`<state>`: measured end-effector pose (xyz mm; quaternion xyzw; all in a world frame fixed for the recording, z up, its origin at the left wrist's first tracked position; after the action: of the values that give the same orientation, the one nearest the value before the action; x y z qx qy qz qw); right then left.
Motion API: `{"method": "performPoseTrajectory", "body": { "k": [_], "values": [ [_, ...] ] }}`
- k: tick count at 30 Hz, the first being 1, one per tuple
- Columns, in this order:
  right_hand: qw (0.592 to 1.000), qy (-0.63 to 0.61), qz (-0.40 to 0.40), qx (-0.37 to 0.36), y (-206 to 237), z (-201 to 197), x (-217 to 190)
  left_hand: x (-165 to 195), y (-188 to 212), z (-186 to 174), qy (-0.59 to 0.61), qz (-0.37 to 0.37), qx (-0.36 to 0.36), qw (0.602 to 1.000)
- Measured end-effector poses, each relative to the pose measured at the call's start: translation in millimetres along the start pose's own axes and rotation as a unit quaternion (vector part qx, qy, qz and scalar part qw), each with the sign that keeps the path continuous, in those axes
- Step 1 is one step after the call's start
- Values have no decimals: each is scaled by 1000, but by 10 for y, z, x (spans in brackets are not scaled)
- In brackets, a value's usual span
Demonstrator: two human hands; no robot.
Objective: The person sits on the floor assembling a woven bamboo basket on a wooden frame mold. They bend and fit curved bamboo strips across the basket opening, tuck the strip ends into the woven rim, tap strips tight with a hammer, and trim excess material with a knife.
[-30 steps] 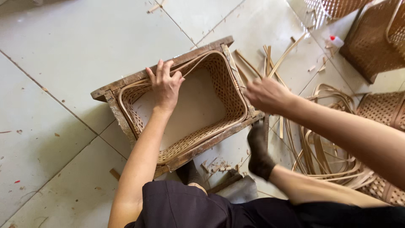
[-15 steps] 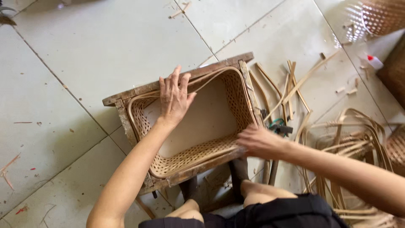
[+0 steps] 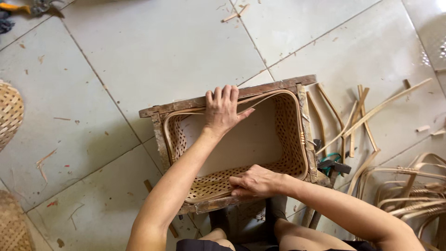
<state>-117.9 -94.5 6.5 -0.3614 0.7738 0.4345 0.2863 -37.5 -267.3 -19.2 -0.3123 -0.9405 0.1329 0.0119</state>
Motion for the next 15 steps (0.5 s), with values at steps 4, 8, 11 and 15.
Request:
{"method": "performPoseTrajectory", "body": {
  "k": [4, 8, 11, 15],
  "values": [
    [997, -14, -38, 61, -52, -223, -111, -12, -33, -87, 11, 7, 24, 1000],
    [998, -4, -28, 52, -97, -242, -76, -27, -74, -60, 6, 11, 21, 1000],
    [999, 0, -7, 39, -101, -160, -26, -43, -58, -28, 13, 11, 35, 999],
    [997, 31, 65, -25, -98, 102, 102, -62, -107, 50, 41, 20, 8, 999]
  ]
}}
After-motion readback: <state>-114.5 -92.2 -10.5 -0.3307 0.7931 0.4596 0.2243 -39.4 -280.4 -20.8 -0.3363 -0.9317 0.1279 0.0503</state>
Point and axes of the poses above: each hand's wrist, its own y-axis away from the middle knuckle, its own z-axis out of the palm, x = y × z, the point moved 7 cm from there along -y, towards the middle knuckle, and after that the axes turned 14 degrees about z, right-handed, at the moved point
